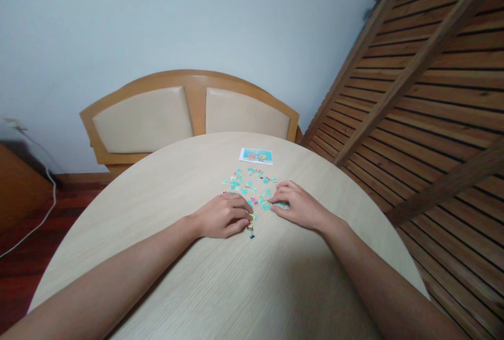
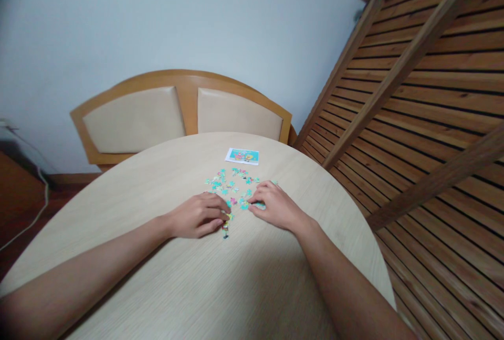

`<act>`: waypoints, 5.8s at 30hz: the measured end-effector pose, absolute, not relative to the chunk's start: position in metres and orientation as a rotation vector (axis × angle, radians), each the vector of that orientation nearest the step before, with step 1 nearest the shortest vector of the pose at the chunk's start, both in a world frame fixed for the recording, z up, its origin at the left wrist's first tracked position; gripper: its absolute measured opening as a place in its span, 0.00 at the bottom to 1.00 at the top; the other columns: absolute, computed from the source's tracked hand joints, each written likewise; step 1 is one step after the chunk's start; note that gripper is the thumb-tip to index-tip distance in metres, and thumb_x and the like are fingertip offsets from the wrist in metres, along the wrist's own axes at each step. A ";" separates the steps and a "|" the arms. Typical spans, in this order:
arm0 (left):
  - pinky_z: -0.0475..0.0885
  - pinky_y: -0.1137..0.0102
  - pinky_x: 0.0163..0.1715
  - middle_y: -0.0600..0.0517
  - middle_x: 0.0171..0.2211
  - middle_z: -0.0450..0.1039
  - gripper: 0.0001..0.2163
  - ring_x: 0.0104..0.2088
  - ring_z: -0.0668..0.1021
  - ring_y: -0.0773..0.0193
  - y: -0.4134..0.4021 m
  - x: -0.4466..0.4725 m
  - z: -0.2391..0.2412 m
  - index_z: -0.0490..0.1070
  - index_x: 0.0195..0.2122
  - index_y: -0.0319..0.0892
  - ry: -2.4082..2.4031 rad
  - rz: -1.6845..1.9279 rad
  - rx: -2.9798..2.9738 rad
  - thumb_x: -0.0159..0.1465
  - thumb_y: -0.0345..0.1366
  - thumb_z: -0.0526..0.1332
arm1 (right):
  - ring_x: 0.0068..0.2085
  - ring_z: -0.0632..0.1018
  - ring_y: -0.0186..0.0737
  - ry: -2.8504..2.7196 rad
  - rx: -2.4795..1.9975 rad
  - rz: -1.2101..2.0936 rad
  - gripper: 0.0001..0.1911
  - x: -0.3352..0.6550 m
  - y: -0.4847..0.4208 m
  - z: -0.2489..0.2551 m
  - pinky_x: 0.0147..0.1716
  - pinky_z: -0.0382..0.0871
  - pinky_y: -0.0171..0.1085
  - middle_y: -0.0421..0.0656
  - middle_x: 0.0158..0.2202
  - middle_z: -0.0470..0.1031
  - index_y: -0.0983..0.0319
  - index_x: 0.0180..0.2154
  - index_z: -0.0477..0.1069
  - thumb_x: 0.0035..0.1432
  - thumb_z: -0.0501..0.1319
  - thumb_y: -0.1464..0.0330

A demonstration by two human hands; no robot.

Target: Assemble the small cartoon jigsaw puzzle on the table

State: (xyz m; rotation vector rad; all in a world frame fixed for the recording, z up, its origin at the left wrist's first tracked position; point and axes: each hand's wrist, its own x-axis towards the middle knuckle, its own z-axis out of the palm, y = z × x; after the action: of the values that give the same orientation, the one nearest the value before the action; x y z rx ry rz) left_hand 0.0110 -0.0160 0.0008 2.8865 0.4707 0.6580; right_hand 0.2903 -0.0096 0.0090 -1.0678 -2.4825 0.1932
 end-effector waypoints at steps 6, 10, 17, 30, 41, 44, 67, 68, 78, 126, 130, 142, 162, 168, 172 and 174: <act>0.71 0.63 0.48 0.48 0.44 0.79 0.11 0.46 0.79 0.58 -0.015 0.011 0.000 0.76 0.42 0.43 0.466 0.675 2.886 0.70 0.35 0.54 | 0.49 0.74 0.46 -2.534 -1.034 0.289 0.07 0.297 -0.010 0.011 0.52 0.67 0.44 0.44 0.41 0.79 0.58 0.40 0.79 0.60 0.67 0.64; 0.71 0.63 0.48 0.47 0.44 0.79 0.11 0.46 0.79 0.59 -0.016 0.012 0.000 0.76 0.42 0.43 0.461 0.682 2.882 0.70 0.36 0.54 | 0.46 0.75 0.45 -2.513 -1.070 0.254 0.03 0.308 -0.004 0.011 0.49 0.67 0.44 0.43 0.38 0.79 0.59 0.36 0.77 0.61 0.64 0.68; 0.72 0.62 0.49 0.47 0.44 0.79 0.11 0.45 0.79 0.59 -0.015 0.011 0.000 0.77 0.43 0.44 0.372 0.692 2.888 0.70 0.36 0.54 | 0.47 0.75 0.47 -2.531 -1.148 0.270 0.02 0.299 -0.014 0.017 0.50 0.65 0.45 0.43 0.35 0.77 0.59 0.29 0.77 0.55 0.67 0.69; 0.73 0.63 0.51 0.49 0.45 0.81 0.11 0.47 0.79 0.58 -0.015 0.012 -0.002 0.77 0.45 0.43 0.292 0.695 2.894 0.70 0.33 0.54 | 0.46 0.75 0.43 -2.542 -0.988 0.666 0.08 0.278 -0.028 0.024 0.51 0.66 0.41 0.41 0.37 0.79 0.58 0.35 0.79 0.52 0.66 0.75; 0.73 0.62 0.52 0.50 0.49 0.80 0.12 0.50 0.78 0.58 -0.015 0.010 -0.004 0.76 0.47 0.42 0.294 0.655 2.905 0.69 0.32 0.54 | 0.47 0.74 0.44 -2.592 -0.947 0.670 0.08 0.274 -0.030 0.022 0.53 0.64 0.43 0.43 0.40 0.78 0.58 0.38 0.80 0.52 0.69 0.71; 0.74 0.62 0.53 0.49 0.50 0.79 0.12 0.51 0.78 0.58 -0.014 0.010 -0.005 0.77 0.47 0.42 0.281 0.667 2.912 0.69 0.32 0.55 | 0.47 0.74 0.44 -2.581 -0.977 0.684 0.08 0.273 -0.031 0.023 0.52 0.64 0.43 0.42 0.39 0.77 0.59 0.36 0.78 0.51 0.71 0.69; 0.73 0.62 0.51 0.47 0.50 0.78 0.13 0.48 0.77 0.56 -0.014 0.012 -0.001 0.76 0.50 0.43 0.290 0.603 2.953 0.70 0.34 0.54 | 0.44 0.75 0.42 -2.557 -0.929 0.572 0.07 0.265 -0.033 0.015 0.49 0.64 0.41 0.40 0.36 0.77 0.58 0.35 0.76 0.52 0.70 0.67; 0.73 0.62 0.50 0.46 0.50 0.78 0.13 0.48 0.77 0.56 -0.014 0.012 -0.001 0.76 0.50 0.43 0.291 0.603 2.953 0.70 0.34 0.54 | 0.44 0.75 0.42 -2.559 -0.922 0.567 0.07 0.265 -0.033 0.015 0.48 0.64 0.41 0.40 0.36 0.77 0.58 0.35 0.76 0.52 0.70 0.67; 0.74 0.63 0.50 0.45 0.48 0.78 0.12 0.48 0.78 0.57 -0.017 0.013 0.001 0.75 0.49 0.43 0.288 0.635 2.955 0.71 0.34 0.54 | 0.42 0.77 0.42 -2.499 -0.908 0.491 0.03 0.277 -0.027 0.026 0.47 0.67 0.41 0.42 0.36 0.79 0.58 0.36 0.78 0.58 0.67 0.67; 0.73 0.61 0.47 0.44 0.50 0.76 0.14 0.47 0.78 0.55 -0.024 0.011 0.001 0.74 0.49 0.42 0.297 0.531 2.987 0.71 0.43 0.54 | 0.42 0.76 0.44 -2.577 -1.176 0.483 0.09 0.282 -0.031 0.027 0.46 0.66 0.41 0.43 0.38 0.79 0.60 0.37 0.76 0.54 0.68 0.65; 0.74 0.62 0.45 0.45 0.48 0.77 0.14 0.44 0.79 0.56 -0.025 0.013 0.002 0.74 0.48 0.41 0.271 0.557 3.011 0.71 0.40 0.53 | 0.46 0.75 0.46 -2.580 -1.156 0.545 0.05 0.280 -0.033 0.026 0.49 0.64 0.42 0.43 0.38 0.78 0.59 0.36 0.76 0.55 0.67 0.67; 0.75 0.62 0.43 0.45 0.46 0.78 0.13 0.42 0.79 0.56 -0.026 0.016 0.003 0.74 0.48 0.42 0.269 0.543 3.041 0.68 0.41 0.55 | 0.46 0.74 0.44 -2.534 -1.032 0.614 0.07 0.273 -0.032 0.018 0.49 0.65 0.42 0.42 0.38 0.77 0.59 0.36 0.74 0.53 0.69 0.69; 0.76 0.63 0.43 0.45 0.46 0.78 0.14 0.43 0.79 0.57 -0.026 0.015 0.004 0.74 0.49 0.42 0.270 0.550 3.014 0.68 0.40 0.55 | 0.44 0.74 0.44 -2.553 -1.017 0.544 0.07 0.268 -0.036 0.020 0.48 0.65 0.42 0.42 0.37 0.76 0.60 0.35 0.74 0.52 0.68 0.68; 0.76 0.63 0.44 0.45 0.46 0.78 0.13 0.44 0.79 0.57 -0.026 0.016 0.002 0.74 0.49 0.42 0.268 0.576 2.997 0.68 0.40 0.56 | 0.42 0.75 0.41 -2.564 -0.952 0.500 0.05 0.268 -0.035 0.018 0.48 0.64 0.41 0.40 0.36 0.77 0.59 0.35 0.74 0.54 0.66 0.70; 0.76 0.63 0.44 0.45 0.45 0.78 0.13 0.43 0.80 0.57 -0.026 0.016 0.003 0.74 0.49 0.43 0.268 0.578 2.992 0.68 0.40 0.56 | 0.42 0.75 0.42 -2.582 -0.949 0.487 0.02 0.268 -0.034 0.016 0.47 0.65 0.41 0.40 0.35 0.77 0.59 0.34 0.75 0.56 0.66 0.70; 0.76 0.63 0.43 0.45 0.45 0.78 0.13 0.43 0.80 0.57 -0.026 0.016 0.003 0.74 0.48 0.43 0.267 0.584 2.997 0.68 0.40 0.56 | 0.42 0.75 0.42 -2.588 -0.950 0.491 0.02 0.268 -0.034 0.016 0.47 0.65 0.41 0.41 0.35 0.77 0.59 0.34 0.75 0.56 0.66 0.70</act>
State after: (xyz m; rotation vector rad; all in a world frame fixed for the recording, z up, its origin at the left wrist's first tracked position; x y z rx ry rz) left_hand 0.0157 -0.0260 0.0033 2.9971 0.2668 0.5835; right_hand 0.2682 -0.0340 0.0160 -0.9504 -2.5879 0.4908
